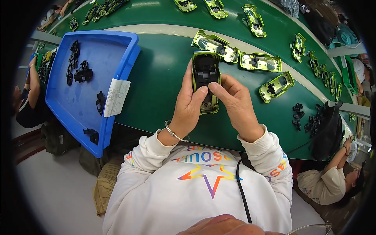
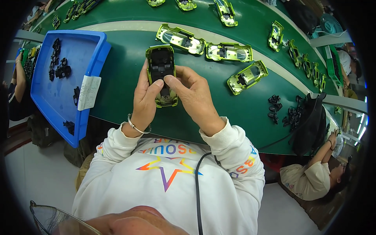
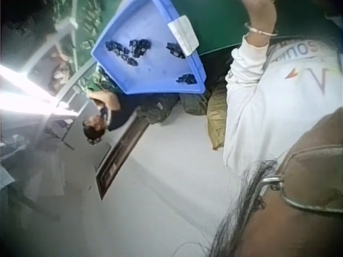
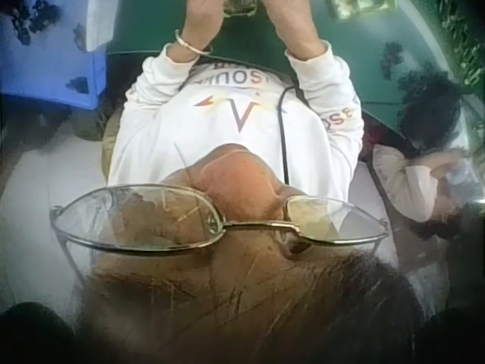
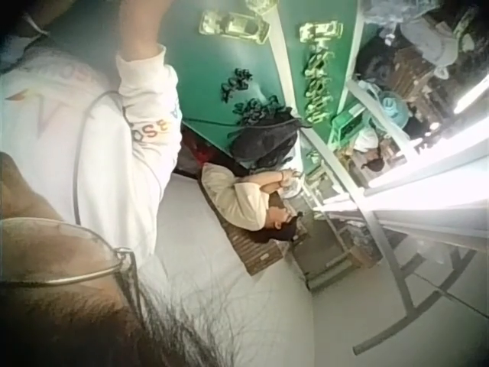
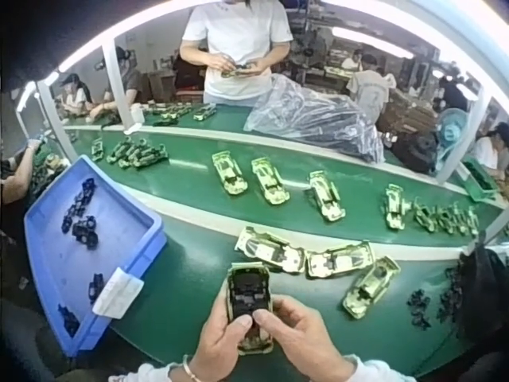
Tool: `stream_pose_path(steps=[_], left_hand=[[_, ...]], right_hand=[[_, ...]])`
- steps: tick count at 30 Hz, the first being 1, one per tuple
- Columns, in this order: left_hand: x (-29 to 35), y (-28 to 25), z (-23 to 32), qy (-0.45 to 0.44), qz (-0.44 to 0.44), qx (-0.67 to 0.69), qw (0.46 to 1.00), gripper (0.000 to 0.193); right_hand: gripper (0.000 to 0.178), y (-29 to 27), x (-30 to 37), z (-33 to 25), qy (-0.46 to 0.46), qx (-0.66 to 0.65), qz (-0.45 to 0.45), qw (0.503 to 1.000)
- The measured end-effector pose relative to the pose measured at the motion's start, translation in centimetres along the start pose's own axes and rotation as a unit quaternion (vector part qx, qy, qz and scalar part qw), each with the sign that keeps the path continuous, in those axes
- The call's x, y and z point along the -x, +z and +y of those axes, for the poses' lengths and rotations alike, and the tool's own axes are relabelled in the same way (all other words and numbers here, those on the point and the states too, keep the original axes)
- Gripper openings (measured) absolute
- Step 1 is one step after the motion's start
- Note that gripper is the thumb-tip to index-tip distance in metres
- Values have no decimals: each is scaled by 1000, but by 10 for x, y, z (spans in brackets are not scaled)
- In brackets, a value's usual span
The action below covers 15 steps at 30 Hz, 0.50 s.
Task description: The person assembles toy cars along a conveyor line by picking up car body shells, fitting internal black components inside them by hand, and placing the assembled pieces onto the workstation.
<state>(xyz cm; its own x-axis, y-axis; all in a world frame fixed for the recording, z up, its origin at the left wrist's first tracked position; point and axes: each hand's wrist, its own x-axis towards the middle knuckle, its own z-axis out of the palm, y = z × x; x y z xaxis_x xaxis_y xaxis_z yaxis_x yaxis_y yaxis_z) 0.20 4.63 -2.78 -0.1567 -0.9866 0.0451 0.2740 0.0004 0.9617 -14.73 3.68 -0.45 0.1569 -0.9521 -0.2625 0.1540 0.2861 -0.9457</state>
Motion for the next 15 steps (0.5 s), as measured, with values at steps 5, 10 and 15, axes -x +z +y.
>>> stream_pose_path(steps=[5,10,15], left_hand=[[-4,2,7,4,1,-1,1000,66],[-14,-4,9,-47,13,80,996,62],[-36,-2,8,37,117,113,986,57]], right_hand=[[33,3,-1,-5,-26,-14,9,1000],[42,-3,-11,-6,10,-3,-47,999],[51,13,-18,-14,-50,29,-45,997]])
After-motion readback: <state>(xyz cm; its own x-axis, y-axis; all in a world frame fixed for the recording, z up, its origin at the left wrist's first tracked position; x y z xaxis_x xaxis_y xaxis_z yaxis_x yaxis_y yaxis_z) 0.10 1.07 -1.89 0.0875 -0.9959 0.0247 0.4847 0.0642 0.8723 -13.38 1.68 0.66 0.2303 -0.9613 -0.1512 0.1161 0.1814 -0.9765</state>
